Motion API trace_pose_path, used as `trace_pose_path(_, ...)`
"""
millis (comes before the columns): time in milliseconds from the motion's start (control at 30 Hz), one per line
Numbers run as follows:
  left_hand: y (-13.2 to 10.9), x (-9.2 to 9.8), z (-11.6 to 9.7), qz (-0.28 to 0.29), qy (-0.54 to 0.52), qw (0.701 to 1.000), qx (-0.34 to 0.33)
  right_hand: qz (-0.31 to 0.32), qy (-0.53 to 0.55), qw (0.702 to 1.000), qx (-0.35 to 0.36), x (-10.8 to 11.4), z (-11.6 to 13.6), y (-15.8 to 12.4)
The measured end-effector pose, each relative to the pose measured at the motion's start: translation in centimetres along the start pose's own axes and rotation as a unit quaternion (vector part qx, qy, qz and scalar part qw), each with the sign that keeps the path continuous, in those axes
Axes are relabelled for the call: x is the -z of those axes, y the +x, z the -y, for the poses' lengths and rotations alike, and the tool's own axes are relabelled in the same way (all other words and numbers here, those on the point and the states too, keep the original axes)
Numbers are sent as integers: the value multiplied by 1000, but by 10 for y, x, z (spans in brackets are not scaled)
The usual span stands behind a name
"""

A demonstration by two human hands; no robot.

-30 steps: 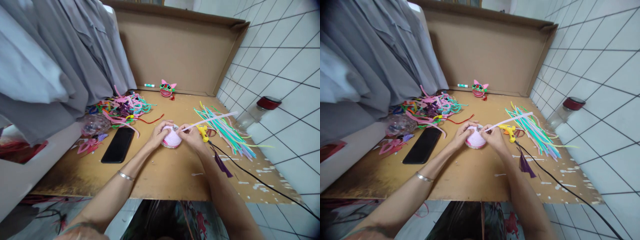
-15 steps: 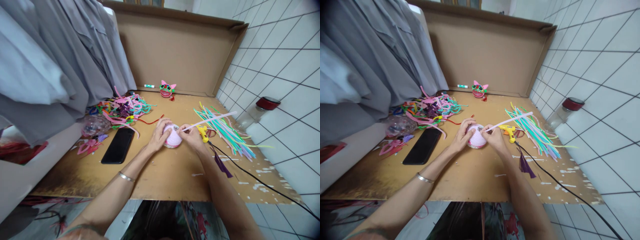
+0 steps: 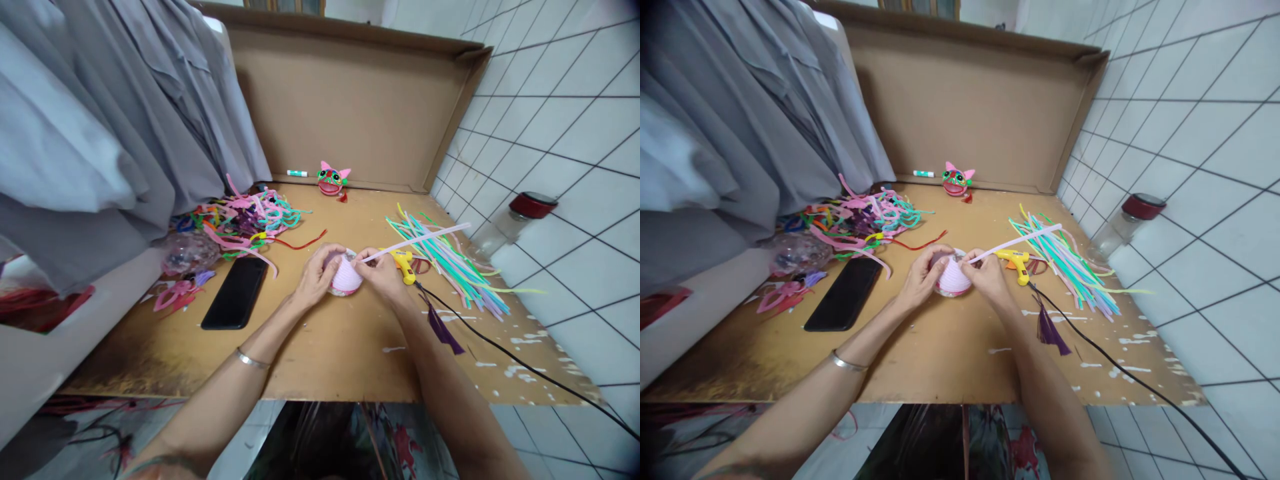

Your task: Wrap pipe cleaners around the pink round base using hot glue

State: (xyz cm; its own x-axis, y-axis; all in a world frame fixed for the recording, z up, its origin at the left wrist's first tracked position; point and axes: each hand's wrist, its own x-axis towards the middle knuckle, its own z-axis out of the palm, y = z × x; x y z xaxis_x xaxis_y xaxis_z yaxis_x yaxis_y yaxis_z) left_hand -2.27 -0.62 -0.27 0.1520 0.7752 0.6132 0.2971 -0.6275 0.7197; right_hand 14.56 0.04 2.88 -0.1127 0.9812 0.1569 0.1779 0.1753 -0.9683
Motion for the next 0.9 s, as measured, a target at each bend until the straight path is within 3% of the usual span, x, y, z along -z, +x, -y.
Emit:
trace_pose_path(167,-1,-3,-2,-8,34,999,-10,-5,1,1000,4,0,-1,0)
trace_pose_path(400,-2,-3,-6,-13,176,984,-4,-14,13,1000,7,-2,-4,1)
trace_pose_path(600,-3,-4,-10,37,176,981,-68,-22,10,1000,11,-1,-4,2)
trace_pose_path(900,-7,-12,-1,38,213,967,-132,-31,20,999,10,-2,-9,2)
